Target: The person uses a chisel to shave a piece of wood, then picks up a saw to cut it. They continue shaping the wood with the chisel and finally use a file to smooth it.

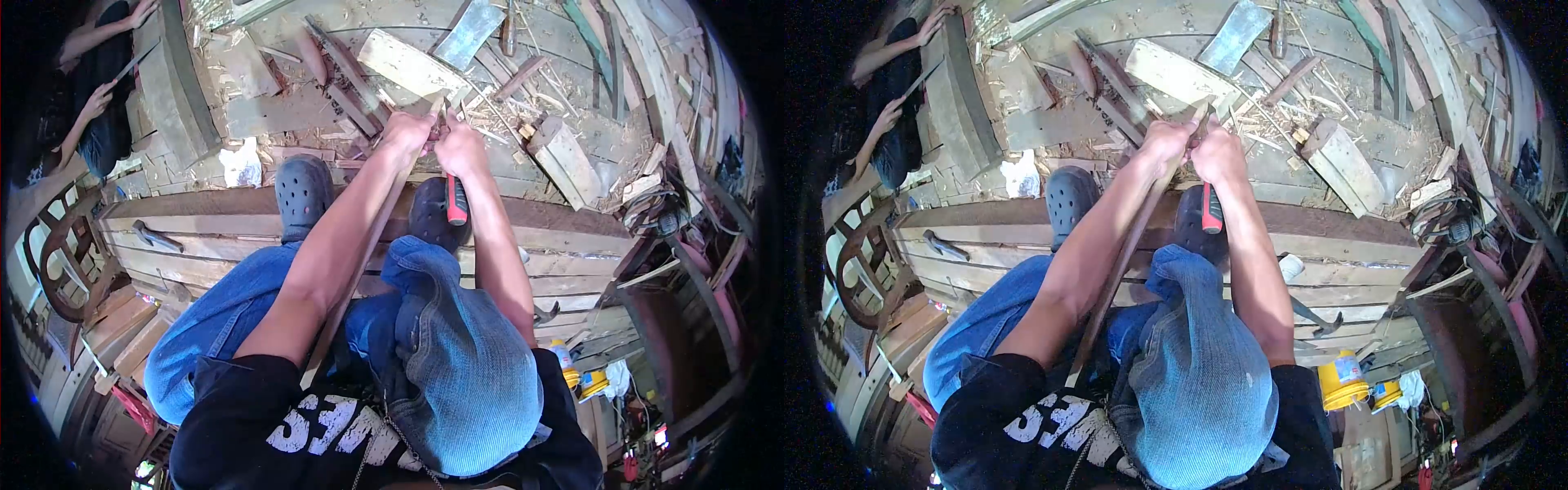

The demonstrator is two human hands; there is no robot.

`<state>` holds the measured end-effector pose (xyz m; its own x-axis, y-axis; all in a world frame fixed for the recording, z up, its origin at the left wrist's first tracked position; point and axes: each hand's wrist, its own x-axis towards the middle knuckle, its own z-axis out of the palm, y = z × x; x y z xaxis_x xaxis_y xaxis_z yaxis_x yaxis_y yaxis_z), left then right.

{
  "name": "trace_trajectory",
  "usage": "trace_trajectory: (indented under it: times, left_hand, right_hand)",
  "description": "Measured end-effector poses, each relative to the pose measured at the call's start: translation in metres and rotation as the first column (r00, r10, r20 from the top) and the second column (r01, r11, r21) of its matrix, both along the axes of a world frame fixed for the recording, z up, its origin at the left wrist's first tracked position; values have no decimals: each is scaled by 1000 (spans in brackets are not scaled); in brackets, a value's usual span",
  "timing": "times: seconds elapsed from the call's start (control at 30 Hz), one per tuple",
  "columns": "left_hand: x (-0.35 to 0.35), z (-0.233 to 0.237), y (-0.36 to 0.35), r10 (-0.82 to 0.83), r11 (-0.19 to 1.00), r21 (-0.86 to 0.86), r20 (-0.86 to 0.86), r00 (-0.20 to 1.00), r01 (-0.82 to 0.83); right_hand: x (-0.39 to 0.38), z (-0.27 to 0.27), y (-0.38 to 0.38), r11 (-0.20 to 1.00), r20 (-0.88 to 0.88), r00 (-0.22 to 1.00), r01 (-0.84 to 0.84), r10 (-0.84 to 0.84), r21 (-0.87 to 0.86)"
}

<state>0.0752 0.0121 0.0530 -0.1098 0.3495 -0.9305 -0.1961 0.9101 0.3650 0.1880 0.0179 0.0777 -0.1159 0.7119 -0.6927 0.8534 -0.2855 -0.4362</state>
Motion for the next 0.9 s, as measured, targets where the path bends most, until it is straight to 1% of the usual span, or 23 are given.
trace_trajectory:
  times: [0.03, 0.13, 0.17, 0.2, 0.27, 0.3, 0.33, 0.37, 0.4, 0.43, 0.47, 0.5, 0.57, 0.6, 0.63, 0.67, 0.7, 0.73, 0.77, 0.8, 0.83, 0.87, 0.9]
  left_hand:
    - [-1, 2, 2, -88, 996, -30, -35, 996, 87]
    - [-1, 2, 2, -145, 989, -43, -76, 986, 142]
    - [0, -9, -2, -135, 991, -3, -102, 986, 135]
    - [0, -6, 1, -137, 991, 1, -100, 986, 137]
    - [-1, 2, 1, -208, 978, -14, -114, 971, 208]
    - [-2, 1, 2, -258, 966, -10, -140, 956, 259]
    - [-1, -8, -1, -259, 965, -6, -140, 956, 261]
    - [-1, -17, -4, -285, 958, -8, -165, 944, 288]
    - [-4, -19, -3, -311, 949, -10, -195, 930, 316]
    - [-6, -20, -9, -318, 948, -26, -193, 928, 319]
    - [-6, -21, -11, -360, 932, -31, -214, 908, 362]
    - [-6, -21, -2, -395, 915, -14, -246, 885, 404]
    - [-5, -20, 2, -378, 921, -7, -245, 893, 389]
    - [-7, -20, 1, -363, 929, -16, -242, 900, 371]
    - [-9, -19, -1, -505, 849, -37, -351, 788, 528]
    - [-9, -19, -3, -504, 850, -41, -352, 789, 525]
    - [-8, -22, -4, -548, 800, -25, -440, 712, 599]
    - [-7, -25, -4, -578, 742, -18, -523, 626, 670]
    - [-5, -28, -5, -618, 678, -57, -585, 526, 733]
    - [-4, -23, -3, -617, 680, -59, -583, 528, 731]
    - [-4, -18, -1, -630, 706, -55, -504, 591, 706]
    - [-3, -13, 1, -635, 731, -54, -421, 648, 680]
    - [-3, -10, 1, -635, 732, -54, -418, 650, 679]
  right_hand:
    - [0, -1, 1, 1000, -1, 1000, 5, -5, -2]
    - [-2, -7, 9, 999, 12, 999, -35, 36, -18]
    - [-5, -10, 14, 997, 40, 999, -14, 17, -78]
    - [-8, -5, 16, 997, 43, 999, -12, 15, -74]
    - [-12, 5, 17, 992, 90, 996, 32, -22, -118]
    - [-10, -5, 15, 992, 65, 998, 18, -10, -124]
    - [-10, -13, 13, 993, 66, 998, 20, -13, -119]
    - [-12, -21, 12, 997, 96, 995, 38, -30, -74]
    - [-18, -18, 16, 998, 120, 991, 55, -51, -26]
    - [-13, -3, 18, 993, 34, 999, 40, -36, -114]
    - [-10, -3, 11, 992, 36, 999, 45, -41, -121]
    - [-10, -8, 13, 994, 25, 998, 65, -63, -93]
    - [-5, -22, 5, 992, 10, 993, 114, -113, -61]
    - [-3, -22, 4, 992, 4, 994, 110, -110, -60]
    - [-2, -22, 0, 998, 4, 998, 66, -66, -5]
    - [0, -21, -5, 999, 8, 1000, 21, -22, 50]
    - [-2, -3, -3, 998, -25, 998, 60, -60, -26]
    - [-2, -2, -3, 998, -25, 998, 56, -57, -28]
    - [0, -3, -3, 1000, -4, 1000, 23, -24, -19]
    - [1, 0, -2, 1000, 17, 1000, -10, 10, -11]
    - [2, 2, 1, 1000, 17, 1000, -12, 12, -13]
    - [3, 3, 6, 997, 30, 998, -57, 58, -42]
    - [4, 4, 11, 992, 42, 994, -102, 105, -72]
